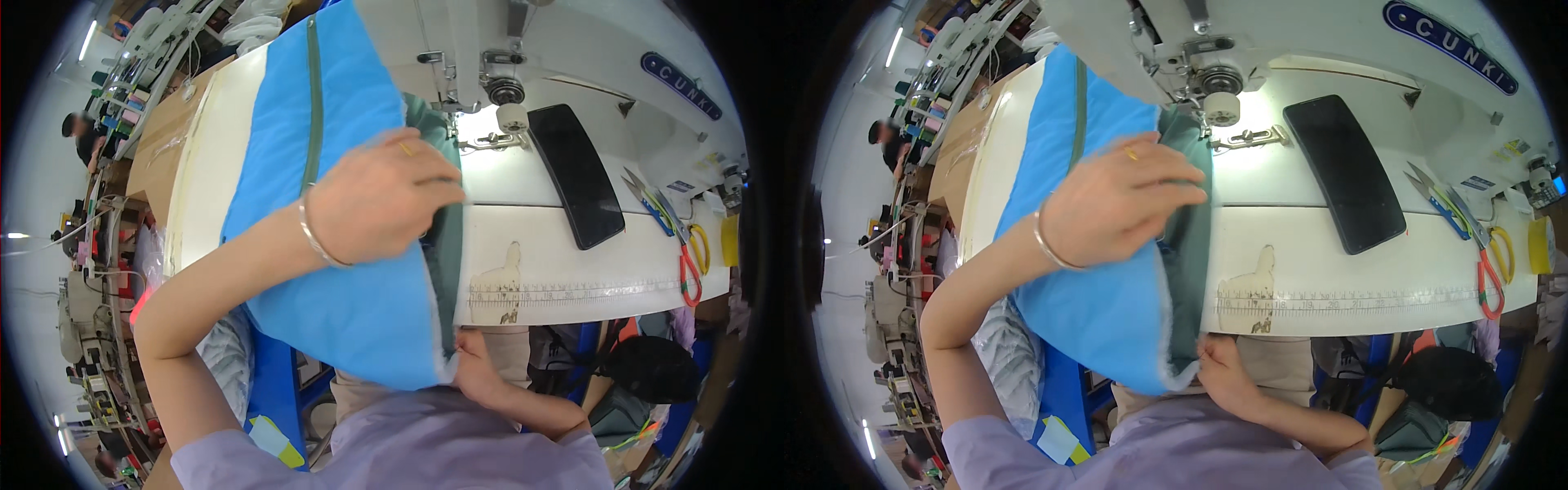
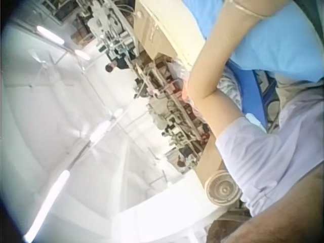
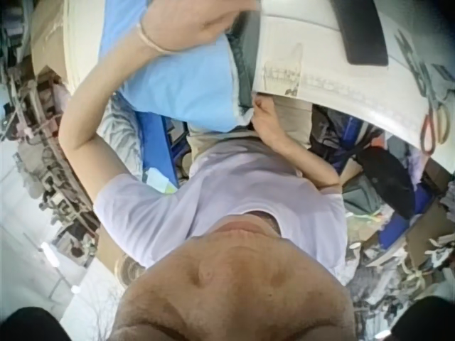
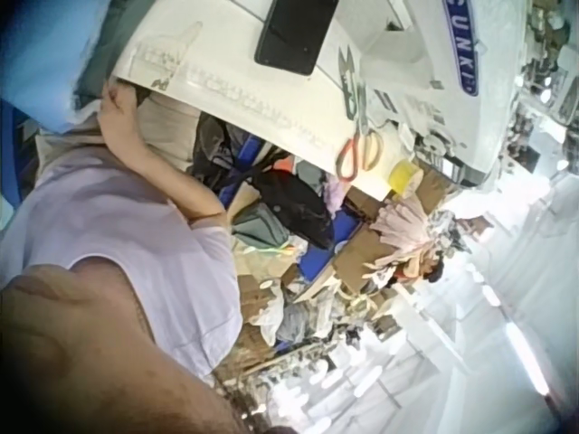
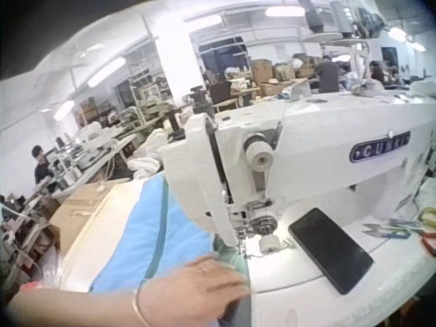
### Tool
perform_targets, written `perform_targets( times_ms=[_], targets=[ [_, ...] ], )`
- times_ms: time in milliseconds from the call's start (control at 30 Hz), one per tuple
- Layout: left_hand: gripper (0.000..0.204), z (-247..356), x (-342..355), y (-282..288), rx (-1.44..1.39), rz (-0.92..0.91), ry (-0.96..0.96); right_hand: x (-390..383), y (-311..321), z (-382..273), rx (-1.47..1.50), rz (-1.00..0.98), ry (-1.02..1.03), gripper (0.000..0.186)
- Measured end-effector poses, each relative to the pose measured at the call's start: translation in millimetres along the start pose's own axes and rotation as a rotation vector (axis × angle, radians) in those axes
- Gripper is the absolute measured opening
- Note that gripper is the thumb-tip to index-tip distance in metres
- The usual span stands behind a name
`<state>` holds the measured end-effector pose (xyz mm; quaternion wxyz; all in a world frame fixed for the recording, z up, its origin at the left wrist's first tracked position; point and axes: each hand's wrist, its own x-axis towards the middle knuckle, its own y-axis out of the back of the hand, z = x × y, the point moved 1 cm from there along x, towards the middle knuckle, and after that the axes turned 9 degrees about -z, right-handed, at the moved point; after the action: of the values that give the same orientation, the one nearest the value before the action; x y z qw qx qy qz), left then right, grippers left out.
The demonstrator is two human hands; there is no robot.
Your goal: The person sews a blue fabric bag using a sewing machine, repeatedly aligning the edges and feeding the material under the needle. They frequently pause to adjust the fabric and reposition the bag to continue stitching along different seams.
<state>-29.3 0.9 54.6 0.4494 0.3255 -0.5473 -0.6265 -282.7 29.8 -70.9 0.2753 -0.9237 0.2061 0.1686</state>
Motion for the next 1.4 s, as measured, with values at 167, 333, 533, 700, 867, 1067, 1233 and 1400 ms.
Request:
perform_targets(
  times_ms=[167,333,533,700,867,1067,1233,1400],
  targets=[
    [0.034,-26,-84,32,0.168,0.190,0.489,-28,28,-36,-0.695,0.105,0.420,0.014],
    [0.061,-73,-223,37,-0.258,0.123,1.391,-38,19,-114,-0.951,0.298,0.822,0.007],
    [0.059,-39,-205,8,-0.842,0.393,1.260,61,-8,-132,-0.780,-0.030,0.226,0.032],
    [0.042,22,-206,113,-0.787,1.078,0.673,10,-78,-111,-0.492,-0.290,0.770,0.024],
    [0.040,93,-310,120,-0.107,0.650,0.501,-50,-110,-37,-1.064,-0.222,1.331,0.022],
    [0.017,82,-292,13,-0.120,0.141,1.046,-31,-85,55,-1.302,-0.332,1.012,0.027],
    [0.024,90,-189,60,0.207,0.651,0.536,-28,-51,59,-0.869,-0.314,0.795,0.017],
    [0.021,51,-91,64,0.092,0.431,0.335,8,-4,41,-0.158,0.155,0.253,0.027]
  ],
)
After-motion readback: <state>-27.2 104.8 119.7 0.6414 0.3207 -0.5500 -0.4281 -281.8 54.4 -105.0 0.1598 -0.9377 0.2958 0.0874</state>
